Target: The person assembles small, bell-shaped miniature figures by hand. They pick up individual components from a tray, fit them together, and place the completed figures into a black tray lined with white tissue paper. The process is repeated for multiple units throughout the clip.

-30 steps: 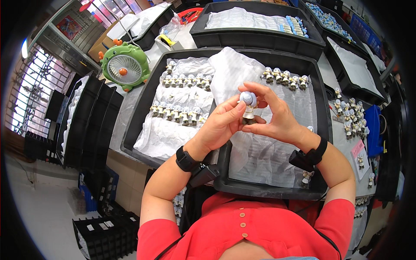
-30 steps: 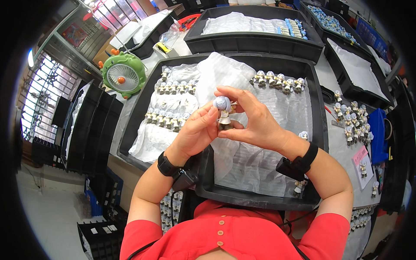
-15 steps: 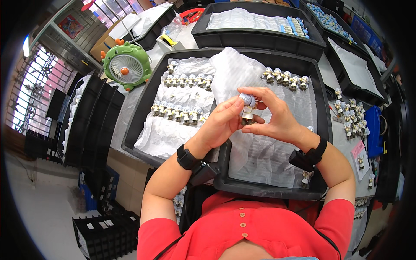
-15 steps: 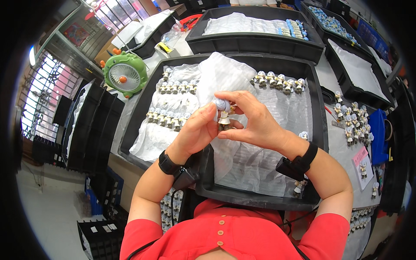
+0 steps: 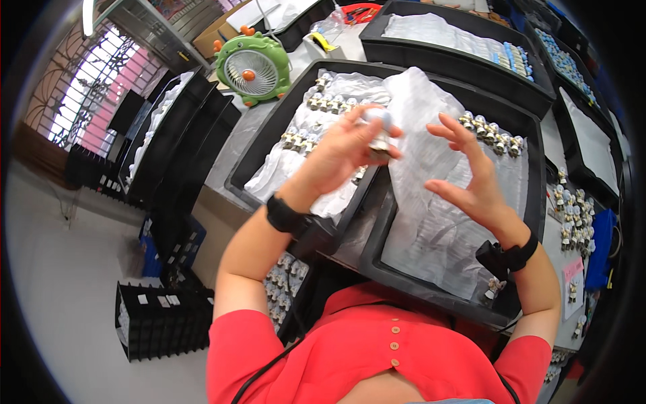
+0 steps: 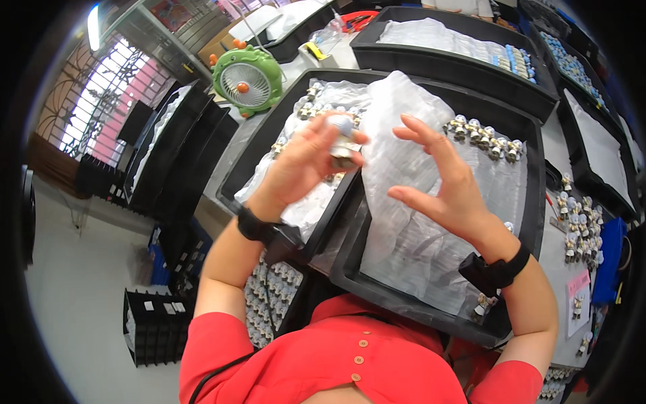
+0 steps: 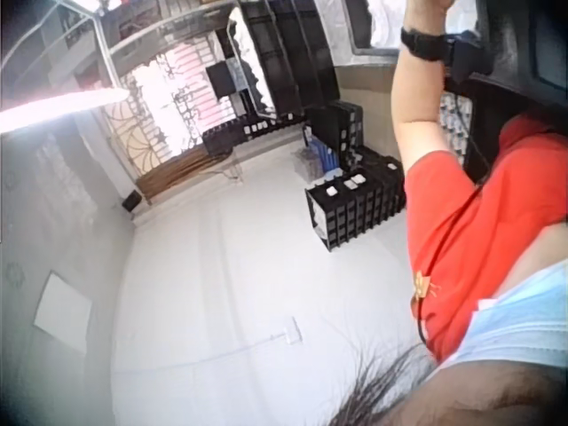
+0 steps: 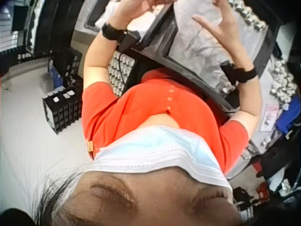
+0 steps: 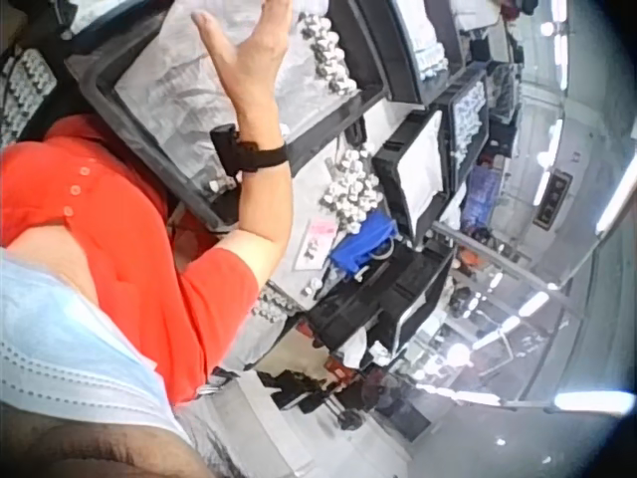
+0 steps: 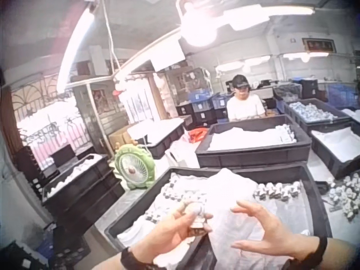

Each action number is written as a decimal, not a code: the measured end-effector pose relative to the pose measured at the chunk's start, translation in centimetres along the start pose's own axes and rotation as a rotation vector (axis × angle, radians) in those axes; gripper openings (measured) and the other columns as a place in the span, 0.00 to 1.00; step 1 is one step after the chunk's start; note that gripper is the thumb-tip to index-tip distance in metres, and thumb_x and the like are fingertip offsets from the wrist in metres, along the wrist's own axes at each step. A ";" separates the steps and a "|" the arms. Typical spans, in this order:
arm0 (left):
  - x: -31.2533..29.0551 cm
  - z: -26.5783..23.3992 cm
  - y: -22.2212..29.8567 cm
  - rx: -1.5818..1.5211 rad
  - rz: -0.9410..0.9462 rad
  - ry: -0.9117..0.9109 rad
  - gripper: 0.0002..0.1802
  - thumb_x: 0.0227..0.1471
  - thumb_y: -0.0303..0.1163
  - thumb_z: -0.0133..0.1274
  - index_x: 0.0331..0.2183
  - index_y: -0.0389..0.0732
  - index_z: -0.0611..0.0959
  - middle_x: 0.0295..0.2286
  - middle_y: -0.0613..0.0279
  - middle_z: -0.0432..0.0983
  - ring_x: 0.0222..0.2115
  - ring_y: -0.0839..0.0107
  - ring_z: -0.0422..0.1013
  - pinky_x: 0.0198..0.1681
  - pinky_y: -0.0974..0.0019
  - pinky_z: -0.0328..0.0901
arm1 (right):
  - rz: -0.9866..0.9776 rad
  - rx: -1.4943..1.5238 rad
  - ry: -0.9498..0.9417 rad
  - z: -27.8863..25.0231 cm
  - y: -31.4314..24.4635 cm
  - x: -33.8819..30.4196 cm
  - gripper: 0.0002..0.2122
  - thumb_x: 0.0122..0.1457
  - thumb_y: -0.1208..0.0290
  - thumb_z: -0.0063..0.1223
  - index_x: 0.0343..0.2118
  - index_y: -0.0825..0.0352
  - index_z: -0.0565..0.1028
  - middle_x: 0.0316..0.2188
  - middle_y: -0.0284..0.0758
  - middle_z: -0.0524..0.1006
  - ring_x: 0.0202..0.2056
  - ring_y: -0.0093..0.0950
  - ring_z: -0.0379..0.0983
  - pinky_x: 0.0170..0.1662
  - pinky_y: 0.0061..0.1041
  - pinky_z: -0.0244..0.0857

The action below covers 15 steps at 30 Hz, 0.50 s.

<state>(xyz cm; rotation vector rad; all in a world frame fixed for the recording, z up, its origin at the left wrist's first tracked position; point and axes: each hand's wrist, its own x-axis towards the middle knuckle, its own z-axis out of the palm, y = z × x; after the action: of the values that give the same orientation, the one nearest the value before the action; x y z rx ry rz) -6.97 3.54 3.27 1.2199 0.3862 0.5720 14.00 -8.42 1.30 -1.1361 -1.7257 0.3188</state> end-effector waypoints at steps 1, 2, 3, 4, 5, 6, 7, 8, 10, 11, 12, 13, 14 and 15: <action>-0.7 -1.4 1.0 0.055 0.016 0.067 0.21 0.57 0.42 0.46 0.49 0.44 0.66 0.40 0.57 0.71 0.37 0.68 0.72 0.41 0.65 0.68 | -0.002 -0.039 0.021 -0.2 0.0 0.0 0.34 0.44 0.71 0.63 0.56 0.62 0.60 0.48 0.36 0.71 0.50 0.30 0.66 0.50 0.29 0.59; -1.7 -3.1 1.9 0.114 0.033 0.142 0.22 0.56 0.41 0.48 0.49 0.45 0.66 0.38 0.57 0.72 0.37 0.67 0.72 0.41 0.64 0.68 | 0.009 -0.020 0.035 -0.2 0.1 0.0 0.33 0.45 0.70 0.62 0.56 0.62 0.60 0.47 0.36 0.72 0.49 0.29 0.67 0.50 0.29 0.59; -2.5 -4.8 2.8 0.158 -0.024 0.203 0.22 0.54 0.40 0.50 0.49 0.45 0.66 0.38 0.58 0.72 0.36 0.67 0.72 0.42 0.64 0.67 | 0.024 -0.009 0.056 -0.3 0.3 -0.1 0.32 0.45 0.70 0.61 0.55 0.62 0.61 0.46 0.35 0.72 0.49 0.29 0.67 0.49 0.29 0.59; -3.4 -6.5 3.6 0.202 -0.081 0.266 0.22 0.53 0.38 0.52 0.48 0.44 0.67 0.37 0.59 0.72 0.36 0.67 0.72 0.42 0.64 0.67 | 0.039 0.002 0.075 -0.3 0.3 -0.1 0.31 0.46 0.70 0.60 0.55 0.61 0.61 0.46 0.35 0.72 0.48 0.29 0.67 0.49 0.29 0.59; -4.8 -8.4 4.2 0.258 -0.161 0.322 0.21 0.52 0.37 0.53 0.47 0.44 0.67 0.36 0.60 0.72 0.36 0.68 0.73 0.42 0.64 0.68 | 0.040 0.046 0.093 0.0 0.1 0.1 0.28 0.48 0.71 0.58 0.54 0.61 0.62 0.44 0.34 0.73 0.47 0.28 0.69 0.48 0.28 0.60; -5.5 -10.2 4.5 0.308 -0.243 0.360 0.21 0.52 0.36 0.54 0.46 0.44 0.68 0.35 0.61 0.71 0.35 0.68 0.73 0.41 0.65 0.68 | 0.049 0.049 0.098 0.1 0.0 0.1 0.28 0.48 0.71 0.58 0.54 0.61 0.63 0.44 0.34 0.73 0.47 0.28 0.69 0.48 0.28 0.60; -6.0 -11.6 4.5 0.389 -0.332 0.388 0.20 0.51 0.35 0.54 0.45 0.43 0.69 0.33 0.62 0.71 0.33 0.70 0.73 0.37 0.69 0.69 | 0.056 0.051 0.097 0.1 0.1 0.2 0.28 0.48 0.72 0.58 0.54 0.61 0.63 0.44 0.34 0.74 0.47 0.28 0.69 0.48 0.28 0.60; -6.5 -12.8 4.1 0.557 -0.418 0.452 0.20 0.50 0.35 0.56 0.43 0.42 0.70 0.32 0.63 0.71 0.32 0.71 0.73 0.34 0.71 0.70 | 0.063 0.053 0.097 0.2 0.2 0.2 0.28 0.48 0.72 0.58 0.54 0.61 0.63 0.44 0.34 0.74 0.46 0.27 0.69 0.47 0.28 0.60; -7.3 -15.4 3.2 0.835 -0.556 0.408 0.18 0.50 0.35 0.56 0.41 0.40 0.71 0.29 0.64 0.71 0.30 0.72 0.74 0.31 0.71 0.70 | 0.063 0.055 0.095 0.3 0.3 0.2 0.27 0.48 0.74 0.57 0.53 0.61 0.63 0.42 0.33 0.74 0.45 0.27 0.70 0.46 0.27 0.61; -7.5 -16.4 2.8 0.868 -0.598 0.404 0.19 0.48 0.36 0.58 0.40 0.39 0.72 0.29 0.63 0.72 0.30 0.72 0.74 0.30 0.71 0.70 | 0.069 0.055 0.093 0.4 0.3 0.2 0.27 0.48 0.74 0.57 0.53 0.61 0.64 0.42 0.34 0.75 0.45 0.27 0.70 0.46 0.26 0.61; -7.6 -17.1 2.2 0.897 -0.639 0.398 0.20 0.46 0.37 0.59 0.40 0.38 0.73 0.28 0.61 0.73 0.29 0.71 0.74 0.29 0.71 0.70 | 0.076 0.052 0.090 0.4 0.4 0.1 0.27 0.48 0.74 0.56 0.53 0.61 0.64 0.41 0.34 0.75 0.44 0.26 0.70 0.45 0.26 0.61; -7.7 -17.7 1.9 0.927 -0.681 0.392 0.21 0.44 0.38 0.61 0.39 0.38 0.74 0.28 0.60 0.74 0.29 0.71 0.74 0.28 0.71 0.69 | 0.095 0.065 0.086 0.4 0.5 0.1 0.26 0.48 0.75 0.56 0.53 0.61 0.64 0.40 0.34 0.75 0.44 0.26 0.71 0.45 0.25 0.62; -7.8 -18.1 1.5 1.141 -0.689 0.369 0.24 0.41 0.39 0.62 0.39 0.37 0.75 0.30 0.57 0.74 0.26 0.69 0.74 0.28 0.70 0.70 | 0.113 0.078 0.082 0.5 0.6 0.0 0.26 0.48 0.75 0.56 0.53 0.61 0.64 0.39 0.34 0.76 0.43 0.26 0.71 0.45 0.25 0.62; -7.6 -17.9 1.3 1.354 -0.693 0.341 0.26 0.38 0.40 0.64 0.38 0.37 0.76 0.31 0.54 0.75 0.24 0.68 0.75 0.29 0.68 0.70 | 0.133 0.090 0.079 0.5 0.6 0.0 0.26 0.48 0.75 0.56 0.53 0.61 0.64 0.38 0.34 0.76 0.42 0.25 0.72 0.44 0.24 0.62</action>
<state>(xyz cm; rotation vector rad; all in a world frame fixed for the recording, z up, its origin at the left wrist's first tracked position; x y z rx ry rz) -23.39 12.92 -1.19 2.0899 1.5740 -0.2007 13.93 -7.95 0.68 -1.1842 -1.5556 0.4242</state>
